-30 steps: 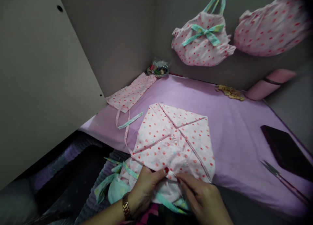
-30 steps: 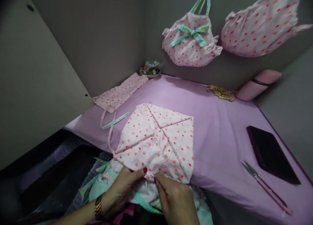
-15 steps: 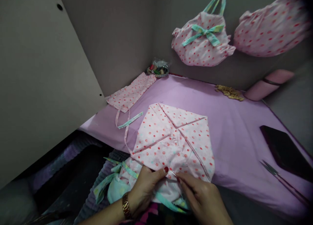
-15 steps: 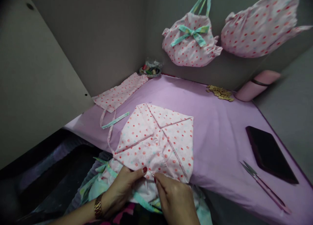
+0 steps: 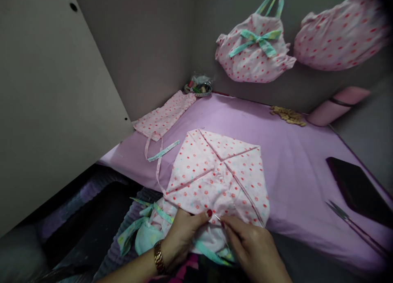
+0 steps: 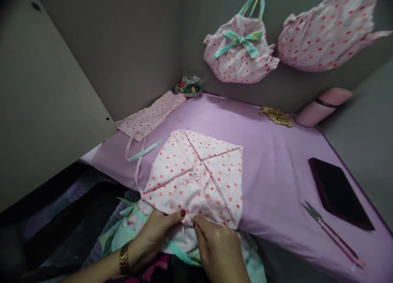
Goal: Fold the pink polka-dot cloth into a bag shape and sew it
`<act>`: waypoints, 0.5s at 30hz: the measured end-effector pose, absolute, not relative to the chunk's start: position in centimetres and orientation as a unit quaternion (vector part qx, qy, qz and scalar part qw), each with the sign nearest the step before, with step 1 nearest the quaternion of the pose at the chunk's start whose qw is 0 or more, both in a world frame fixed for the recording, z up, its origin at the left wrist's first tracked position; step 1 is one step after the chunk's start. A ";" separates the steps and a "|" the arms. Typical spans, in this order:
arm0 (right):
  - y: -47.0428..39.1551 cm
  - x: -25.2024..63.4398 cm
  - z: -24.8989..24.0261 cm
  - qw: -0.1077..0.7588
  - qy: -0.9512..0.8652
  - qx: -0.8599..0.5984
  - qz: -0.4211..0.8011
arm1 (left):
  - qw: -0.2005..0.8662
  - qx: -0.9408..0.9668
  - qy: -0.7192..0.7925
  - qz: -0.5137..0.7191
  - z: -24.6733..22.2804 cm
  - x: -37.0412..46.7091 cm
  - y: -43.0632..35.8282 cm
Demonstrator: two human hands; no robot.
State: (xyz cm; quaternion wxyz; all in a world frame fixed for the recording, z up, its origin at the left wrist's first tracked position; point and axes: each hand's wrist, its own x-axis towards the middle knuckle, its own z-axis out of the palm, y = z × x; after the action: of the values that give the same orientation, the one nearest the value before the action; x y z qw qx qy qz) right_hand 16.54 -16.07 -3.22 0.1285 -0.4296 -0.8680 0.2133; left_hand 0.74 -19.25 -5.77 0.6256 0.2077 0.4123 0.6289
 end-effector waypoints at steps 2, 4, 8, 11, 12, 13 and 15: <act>-16.1 16.4 -3.3 0.127 -0.867 -0.433 0.211 | 0.627 0.213 0.410 0.628 -5.7 0.7 -19.2; -16.1 16.2 -3.4 0.131 -0.866 -0.433 0.212 | 0.623 0.218 0.408 0.631 -5.6 0.8 -19.2; -16.0 16.2 -3.6 0.144 -0.856 -0.433 0.244 | 0.617 0.216 0.399 0.643 -5.5 0.9 -19.2; -15.7 16.3 -3.4 0.150 -0.827 -0.439 0.317 | 0.624 0.200 0.408 0.635 -5.3 1.0 -19.3; -15.6 16.3 -3.4 0.153 -0.816 -0.441 0.342 | 0.626 0.196 0.415 0.631 -5.3 1.0 -19.4; -15.5 16.4 -3.3 0.157 -0.804 -0.442 0.364 | 0.627 0.193 0.421 0.627 -5.3 1.0 -19.4; -15.3 16.3 -3.2 0.163 -0.784 -0.442 0.405 | 0.629 0.185 0.429 0.622 -5.2 0.9 -19.5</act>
State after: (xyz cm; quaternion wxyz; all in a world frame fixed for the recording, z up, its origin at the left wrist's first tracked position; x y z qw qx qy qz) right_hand 16.35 -15.28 -3.21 0.1627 -0.4420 -0.7837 0.4049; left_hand 0.90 -19.47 -5.16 0.6288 0.1850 0.4287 0.6218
